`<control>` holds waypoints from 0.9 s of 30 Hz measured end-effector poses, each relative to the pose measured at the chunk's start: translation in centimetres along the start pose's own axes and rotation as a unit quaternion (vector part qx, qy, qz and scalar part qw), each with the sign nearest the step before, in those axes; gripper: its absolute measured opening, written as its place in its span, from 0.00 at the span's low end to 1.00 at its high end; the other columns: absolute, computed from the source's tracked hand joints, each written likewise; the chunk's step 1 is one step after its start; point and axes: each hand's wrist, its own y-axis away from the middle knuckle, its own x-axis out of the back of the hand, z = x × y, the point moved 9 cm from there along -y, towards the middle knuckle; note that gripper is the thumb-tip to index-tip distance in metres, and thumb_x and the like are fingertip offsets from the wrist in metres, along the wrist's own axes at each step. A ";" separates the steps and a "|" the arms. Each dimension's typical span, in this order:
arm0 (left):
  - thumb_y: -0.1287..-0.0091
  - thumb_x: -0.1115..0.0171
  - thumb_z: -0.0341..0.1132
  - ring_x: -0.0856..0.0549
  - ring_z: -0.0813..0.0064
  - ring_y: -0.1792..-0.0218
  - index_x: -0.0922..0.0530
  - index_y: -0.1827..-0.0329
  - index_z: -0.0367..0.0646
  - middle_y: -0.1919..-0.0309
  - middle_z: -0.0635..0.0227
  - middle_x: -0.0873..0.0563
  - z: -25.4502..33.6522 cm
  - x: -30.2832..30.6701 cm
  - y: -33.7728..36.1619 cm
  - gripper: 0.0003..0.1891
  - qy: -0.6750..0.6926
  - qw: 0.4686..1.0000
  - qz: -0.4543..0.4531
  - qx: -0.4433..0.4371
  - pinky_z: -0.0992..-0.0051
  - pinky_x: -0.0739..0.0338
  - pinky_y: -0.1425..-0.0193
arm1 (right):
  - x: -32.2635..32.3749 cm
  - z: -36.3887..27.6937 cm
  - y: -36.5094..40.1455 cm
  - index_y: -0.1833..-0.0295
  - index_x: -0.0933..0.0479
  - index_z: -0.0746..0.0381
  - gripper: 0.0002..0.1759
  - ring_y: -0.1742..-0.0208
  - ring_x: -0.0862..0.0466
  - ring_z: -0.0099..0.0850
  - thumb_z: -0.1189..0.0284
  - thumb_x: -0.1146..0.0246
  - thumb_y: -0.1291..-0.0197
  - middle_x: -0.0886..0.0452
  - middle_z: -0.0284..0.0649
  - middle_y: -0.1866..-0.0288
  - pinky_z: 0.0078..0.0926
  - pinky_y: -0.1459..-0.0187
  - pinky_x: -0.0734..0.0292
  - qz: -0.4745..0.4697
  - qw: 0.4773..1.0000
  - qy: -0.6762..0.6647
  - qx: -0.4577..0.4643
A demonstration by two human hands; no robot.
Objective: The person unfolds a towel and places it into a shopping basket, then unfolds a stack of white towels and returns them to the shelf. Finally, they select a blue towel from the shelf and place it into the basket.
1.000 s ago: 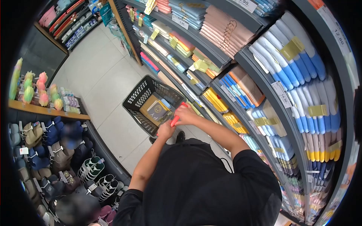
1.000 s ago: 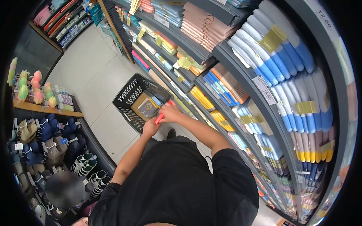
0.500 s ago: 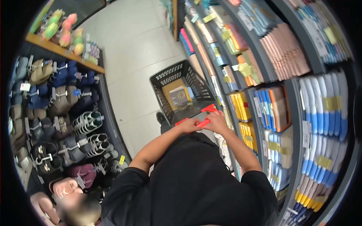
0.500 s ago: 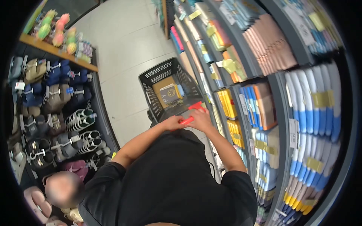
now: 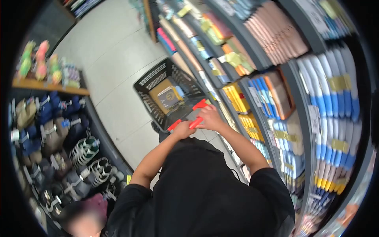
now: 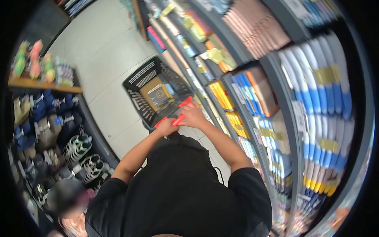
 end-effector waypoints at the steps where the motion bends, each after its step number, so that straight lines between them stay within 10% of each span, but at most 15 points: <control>1: 0.42 0.35 0.45 0.14 0.48 0.58 0.17 0.55 0.43 0.63 0.49 0.13 0.6 0.8 0.2 0.18 0.001 1.000 0.002 -0.002 0.55 0.21 0.52 | 0.2 0.0 -0.1 0.61 0.16 0.52 0.26 0.43 0.23 0.38 0.45 0.25 0.61 0.17 0.34 0.56 0.48 0.34 0.37 0.004 1.000 -0.006 -0.005; 27: 0.38 0.35 0.42 0.15 0.43 0.59 0.19 0.55 0.42 0.66 0.46 0.14 0.2 6.5 -0.1 0.15 -0.076 0.995 0.059 -0.031 0.52 0.22 0.56 | -1.2 -0.1 -3.3 0.60 0.14 0.51 0.27 0.43 0.24 0.39 0.46 0.24 0.65 0.18 0.34 0.58 0.56 0.29 0.42 0.046 0.997 -0.021 -0.055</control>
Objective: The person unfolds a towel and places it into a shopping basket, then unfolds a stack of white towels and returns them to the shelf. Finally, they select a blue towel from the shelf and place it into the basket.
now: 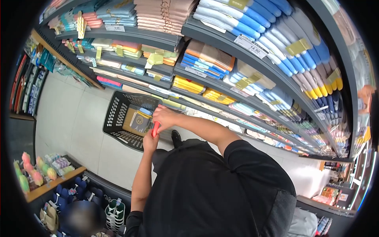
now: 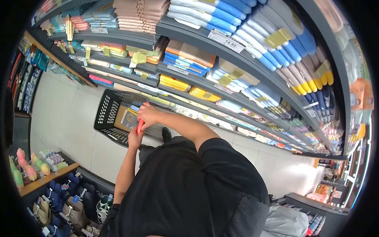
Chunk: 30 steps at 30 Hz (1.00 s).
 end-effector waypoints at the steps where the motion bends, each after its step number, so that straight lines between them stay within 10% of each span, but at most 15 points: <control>1: 0.38 0.36 0.42 0.15 0.42 0.59 0.20 0.55 0.42 0.66 0.46 0.14 -0.2 0.3 -0.3 0.15 -0.008 1.000 -0.005 -0.003 0.52 0.22 0.56 | 0.0 -0.1 -0.4 0.59 0.14 0.51 0.28 0.42 0.25 0.39 0.46 0.24 0.65 0.17 0.34 0.57 0.56 0.29 0.43 0.000 1.000 -0.001 -0.004; 30: 0.33 0.39 0.46 0.15 0.41 0.58 0.27 0.53 0.42 0.64 0.45 0.14 -6.6 12.7 -6.7 0.17 -0.025 0.999 -0.011 -0.038 0.46 0.23 0.54 | -1.4 -2.2 -16.6 0.55 0.16 0.54 0.30 0.46 0.21 0.39 0.49 0.22 0.63 0.17 0.36 0.55 0.39 0.40 0.32 -0.070 0.995 0.027 -0.067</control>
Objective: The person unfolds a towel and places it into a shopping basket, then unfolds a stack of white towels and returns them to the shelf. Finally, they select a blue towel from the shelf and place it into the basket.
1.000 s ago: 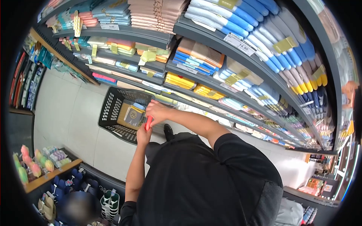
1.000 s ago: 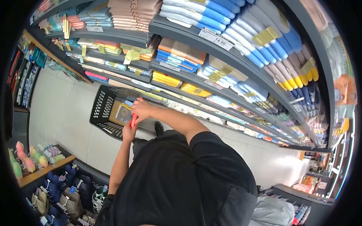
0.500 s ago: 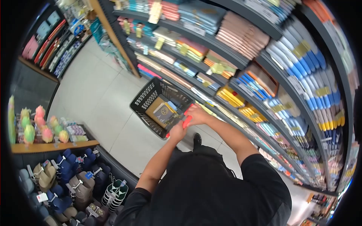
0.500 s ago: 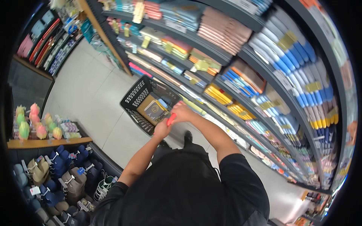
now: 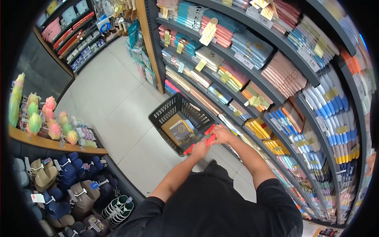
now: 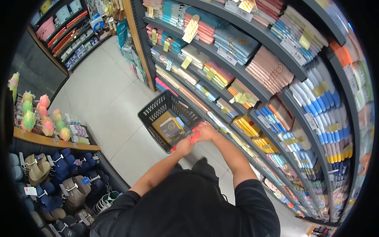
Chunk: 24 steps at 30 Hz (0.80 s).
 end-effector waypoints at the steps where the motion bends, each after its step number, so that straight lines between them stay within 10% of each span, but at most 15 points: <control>1: 0.33 0.39 0.46 0.15 0.42 0.58 0.27 0.53 0.42 0.64 0.46 0.14 0.0 0.3 -0.1 0.17 -0.004 1.000 0.003 -0.001 0.46 0.23 0.54 | 0.0 0.1 -0.2 0.55 0.16 0.54 0.30 0.46 0.21 0.39 0.49 0.22 0.63 0.17 0.36 0.55 0.39 0.40 0.32 0.005 1.000 -0.001 0.002; 24: 0.42 0.32 0.46 0.13 0.57 0.64 0.19 0.63 0.49 0.67 0.62 0.15 -5.0 13.4 -7.8 0.12 -0.154 0.965 0.195 0.082 0.58 0.19 0.62 | 2.9 0.4 -16.7 0.48 0.18 0.55 0.32 0.39 0.25 0.44 0.47 0.26 0.55 0.18 0.41 0.47 0.47 0.35 0.37 0.027 0.994 -0.004 0.106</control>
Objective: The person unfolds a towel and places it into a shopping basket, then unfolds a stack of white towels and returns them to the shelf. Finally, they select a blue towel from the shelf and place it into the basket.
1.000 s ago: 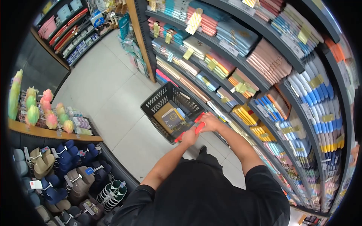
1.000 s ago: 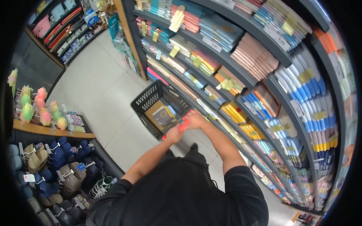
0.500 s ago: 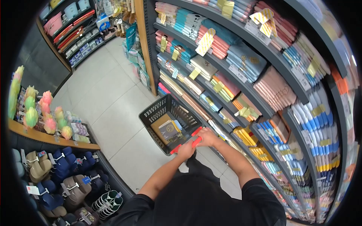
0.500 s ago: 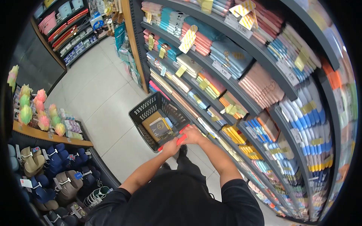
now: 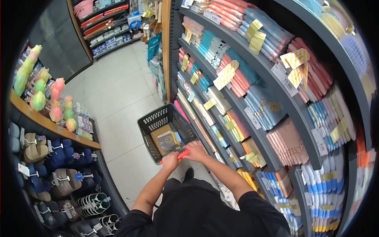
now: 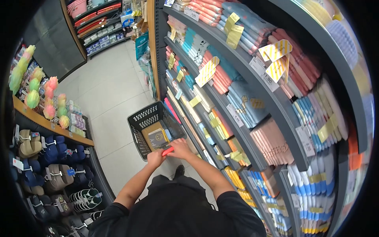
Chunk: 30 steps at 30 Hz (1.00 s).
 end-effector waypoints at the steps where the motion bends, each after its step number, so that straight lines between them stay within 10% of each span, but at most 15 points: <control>1: 0.42 0.33 0.45 0.13 0.58 0.64 0.20 0.64 0.49 0.67 0.63 0.15 -0.5 0.1 -0.7 0.11 -0.028 0.999 0.032 -0.008 0.59 0.19 0.62 | 0.1 0.2 -1.0 0.47 0.18 0.55 0.32 0.39 0.25 0.44 0.48 0.25 0.54 0.18 0.40 0.47 0.47 0.35 0.37 0.005 1.000 -0.009 0.013; 10: 0.37 0.40 0.35 0.13 0.57 0.66 0.22 0.63 0.46 0.67 0.62 0.15 -2.2 1.9 -5.7 0.04 -0.089 0.993 0.043 0.059 0.58 0.19 0.64 | -1.1 1.8 -7.6 0.51 0.18 0.56 0.25 0.42 0.23 0.42 0.51 0.27 0.50 0.18 0.39 0.50 0.43 0.36 0.35 -0.019 0.998 -0.013 0.066; 30: 0.41 0.31 0.50 0.12 0.54 0.66 0.19 0.64 0.48 0.69 0.59 0.12 -11.2 6.5 -17.1 0.15 -0.028 0.998 -0.021 0.054 0.56 0.19 0.64 | -0.2 2.3 -21.7 0.53 0.16 0.53 0.22 0.46 0.20 0.42 0.52 0.28 0.50 0.17 0.37 0.53 0.44 0.41 0.31 -0.007 0.998 -0.050 0.049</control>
